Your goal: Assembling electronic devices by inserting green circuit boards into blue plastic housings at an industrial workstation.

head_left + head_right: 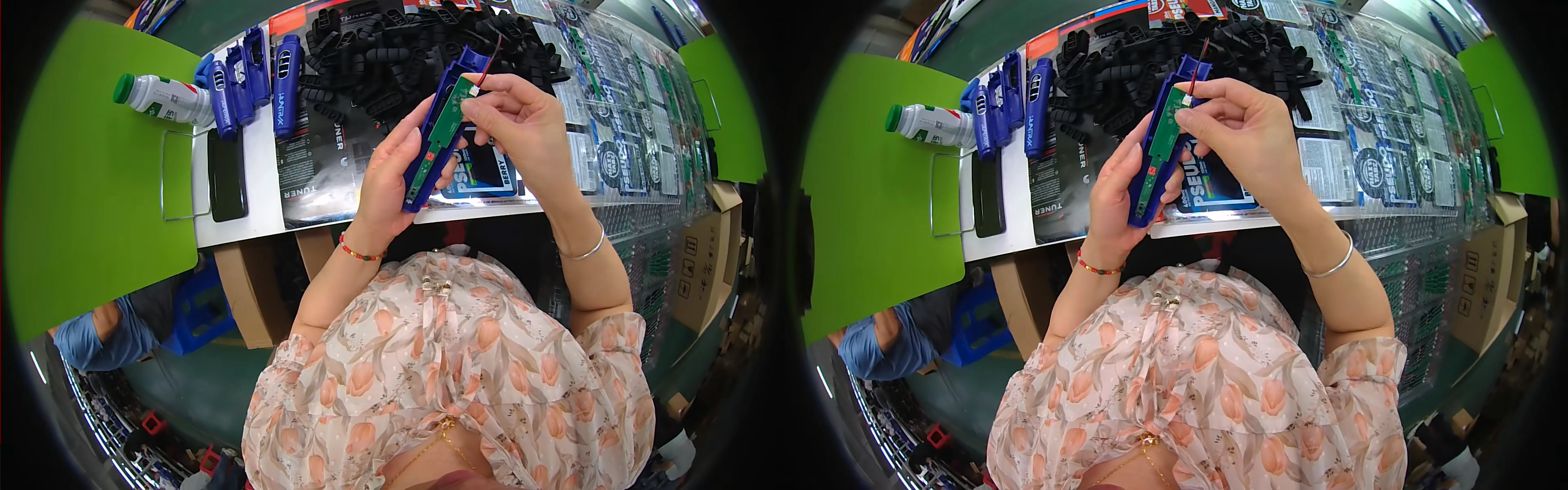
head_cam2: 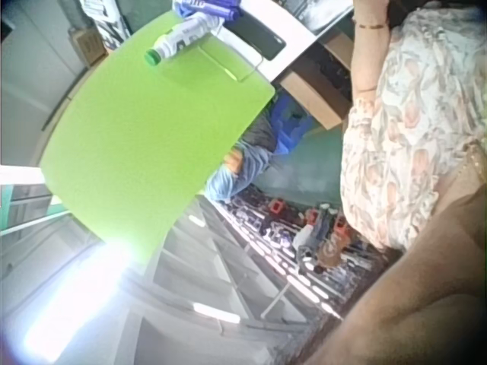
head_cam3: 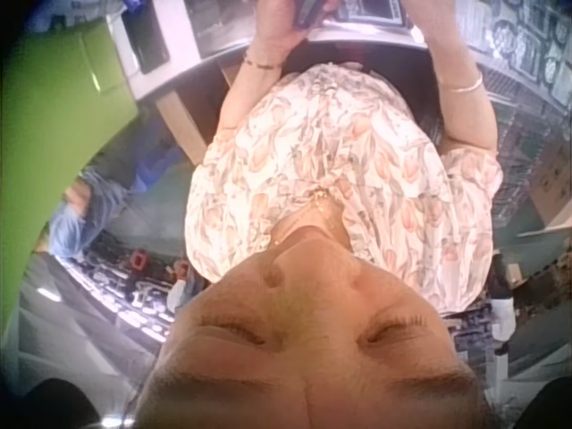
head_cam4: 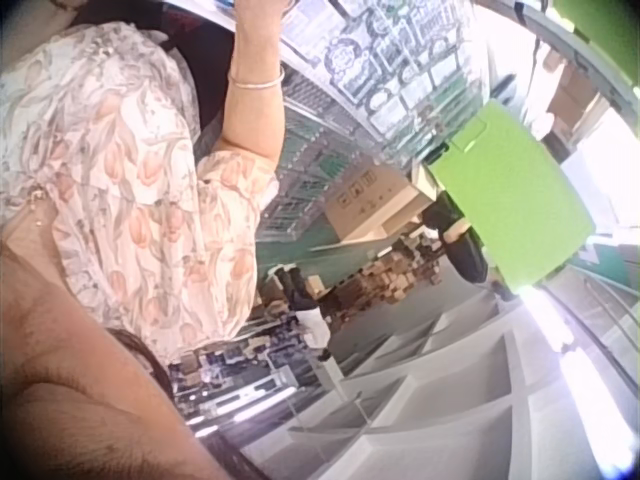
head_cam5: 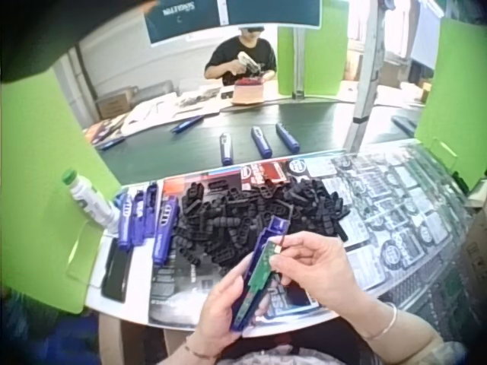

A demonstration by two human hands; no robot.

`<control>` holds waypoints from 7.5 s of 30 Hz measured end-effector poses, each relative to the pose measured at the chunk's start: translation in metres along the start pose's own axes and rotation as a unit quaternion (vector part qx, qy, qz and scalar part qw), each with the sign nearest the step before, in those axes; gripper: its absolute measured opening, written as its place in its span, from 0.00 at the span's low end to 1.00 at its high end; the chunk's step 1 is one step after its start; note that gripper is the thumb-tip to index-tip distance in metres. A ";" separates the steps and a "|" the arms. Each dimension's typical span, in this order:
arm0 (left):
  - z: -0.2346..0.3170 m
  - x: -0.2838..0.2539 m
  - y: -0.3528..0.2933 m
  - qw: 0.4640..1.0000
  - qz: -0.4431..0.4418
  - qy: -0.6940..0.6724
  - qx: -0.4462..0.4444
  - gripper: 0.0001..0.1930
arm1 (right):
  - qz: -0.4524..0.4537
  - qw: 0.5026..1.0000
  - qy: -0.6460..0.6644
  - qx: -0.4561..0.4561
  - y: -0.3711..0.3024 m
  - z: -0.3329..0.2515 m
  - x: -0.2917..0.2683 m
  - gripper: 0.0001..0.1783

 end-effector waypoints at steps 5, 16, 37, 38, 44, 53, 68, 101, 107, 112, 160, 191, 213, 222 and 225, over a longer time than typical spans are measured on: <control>0.003 0.005 0.001 0.996 0.026 0.087 0.019 0.27 | 0.059 0.963 -0.193 -0.177 0.003 0.001 -0.002 0.17; 0.005 0.018 0.007 0.965 0.113 0.230 0.051 0.23 | 0.139 0.985 -0.043 -0.093 0.003 0.000 0.019 0.44; 0.245 -0.183 0.256 0.704 0.439 0.534 0.164 0.19 | 0.094 0.858 -0.424 -0.273 0.042 0.003 0.021 0.12; 0.248 -0.182 0.266 0.641 0.466 0.589 0.158 0.19 | 0.098 0.840 -0.456 -0.276 0.043 0.002 0.028 0.14; 0.243 -0.203 0.295 0.531 0.425 0.731 0.058 0.15 | 0.085 0.829 -0.497 -0.243 0.034 0.009 0.046 0.13; 0.210 -0.149 0.289 0.358 0.352 0.837 0.215 0.24 | 0.122 0.946 -0.275 -0.123 0.020 0.021 0.023 0.11; 0.171 -0.037 0.162 0.978 0.106 0.162 0.079 0.26 | 0.078 0.917 -0.365 -0.140 0.001 0.030 0.028 0.16; 0.036 0.009 0.008 0.985 0.038 0.165 -0.046 0.25 | 0.175 0.892 -0.366 -0.198 0.012 -0.020 0.028 0.11; 0.028 0.012 0.013 0.970 0.048 0.237 -0.033 0.24 | 0.130 0.888 -0.410 -0.162 0.012 -0.013 0.017 0.09; 0.022 0.018 0.020 0.981 0.051 0.180 -0.056 0.24 | 0.112 0.873 -0.450 -0.149 0.009 -0.024 0.006 0.08; 0.045 -0.005 0.020 0.997 0.020 0.065 -0.044 0.26 | 0.083 0.995 0.052 -0.013 0.021 -0.007 0.023 0.19; 0.054 -0.019 0.011 0.997 0.025 0.073 -0.029 0.23 | 0.026 1.000 -0.007 -0.006 0.038 -0.004 0.024 0.15; 0.060 -0.018 0.011 0.994 0.027 0.097 -0.032 0.25 | 0.120 0.951 -0.186 -0.218 0.034 -0.004 0.031 0.12; 0.056 -0.022 0.011 0.994 0.062 0.091 -0.024 0.25 | 0.073 0.995 -0.042 -0.044 0.033 -0.007 0.045 0.14; 0.055 -0.025 0.009 0.993 0.063 0.092 -0.025 0.25 | 0.041 0.998 -0.049 -0.020 0.038 -0.006 0.043 0.15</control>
Point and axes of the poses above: each hand's wrist, its own y-axis towards the middle knuckle, its own x-axis out of the palm, z = x × y, the point moved 2 cm from there along y, towards the middle knuckle, and after that the axes turned 2 degrees about -x, right-handed, at the moved point
